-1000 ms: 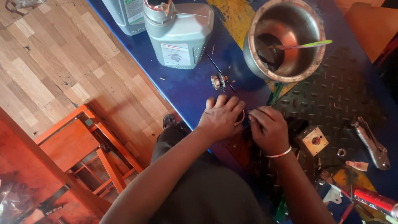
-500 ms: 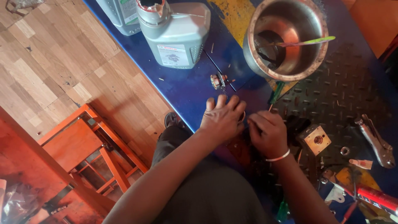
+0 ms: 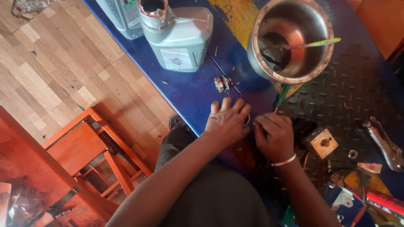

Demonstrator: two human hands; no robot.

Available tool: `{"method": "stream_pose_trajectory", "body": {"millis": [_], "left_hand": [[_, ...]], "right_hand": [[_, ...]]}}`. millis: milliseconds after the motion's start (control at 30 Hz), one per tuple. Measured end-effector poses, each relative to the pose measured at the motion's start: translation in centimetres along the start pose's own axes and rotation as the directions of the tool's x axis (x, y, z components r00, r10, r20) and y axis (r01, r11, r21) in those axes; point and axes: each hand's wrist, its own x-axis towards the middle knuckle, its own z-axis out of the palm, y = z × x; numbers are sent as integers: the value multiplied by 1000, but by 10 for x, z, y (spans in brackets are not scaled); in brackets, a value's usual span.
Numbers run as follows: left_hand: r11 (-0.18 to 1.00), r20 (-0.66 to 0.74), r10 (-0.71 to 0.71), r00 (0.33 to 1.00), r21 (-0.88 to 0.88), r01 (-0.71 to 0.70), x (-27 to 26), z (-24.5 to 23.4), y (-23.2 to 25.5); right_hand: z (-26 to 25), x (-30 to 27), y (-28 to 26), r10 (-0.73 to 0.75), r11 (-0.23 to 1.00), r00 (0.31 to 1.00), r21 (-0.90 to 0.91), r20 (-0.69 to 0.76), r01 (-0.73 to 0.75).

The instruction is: The person cleans a small cylindrical metal part using a green-handled tool and a small metal file. They then spray the part with a red aerosol can and continue to clean it with a small metal tool, manipulating the part with both hands on a blue workbench.

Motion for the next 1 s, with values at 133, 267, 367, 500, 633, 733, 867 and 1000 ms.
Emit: {"method": "stream_pose_trajectory", "body": {"millis": [133,267,367,500,633,733,867,1000], "left_hand": [[1000,47,-13,999,4,13,1,-4,2],[1000,-1,-3,1000,-8,3,0,0,1],[1000,23,-17,1000,6,17,0,1,2],[1000,70,-22,997,6,22,1,-6,2],[1000,38,-20,999,-11,20,1,-4,2],[1000,47,-24,999,-3,24,3,-3,3],[1000,55,-21,998,-2,21,2,-3,3],[999,50,-27,998,21,26,3,-1,2]], "right_hand": [[1,4,1,13,999,1000,-33,-16,-13],[-1,0,-2,-27,1000,1000,-15,1,27],[-4,2,-4,0,1000,1000,-22,7,1],[-4,9,-4,-1,1000,1000,-24,-16,0],[-8,5,-9,6,1000,1000,-15,-4,-6],[-8,7,-8,-5,999,1000,-37,-6,5],[-3,9,-4,5,999,1000,-43,-28,-6],[-1,4,-8,27,999,999,-25,-18,-28]]}}
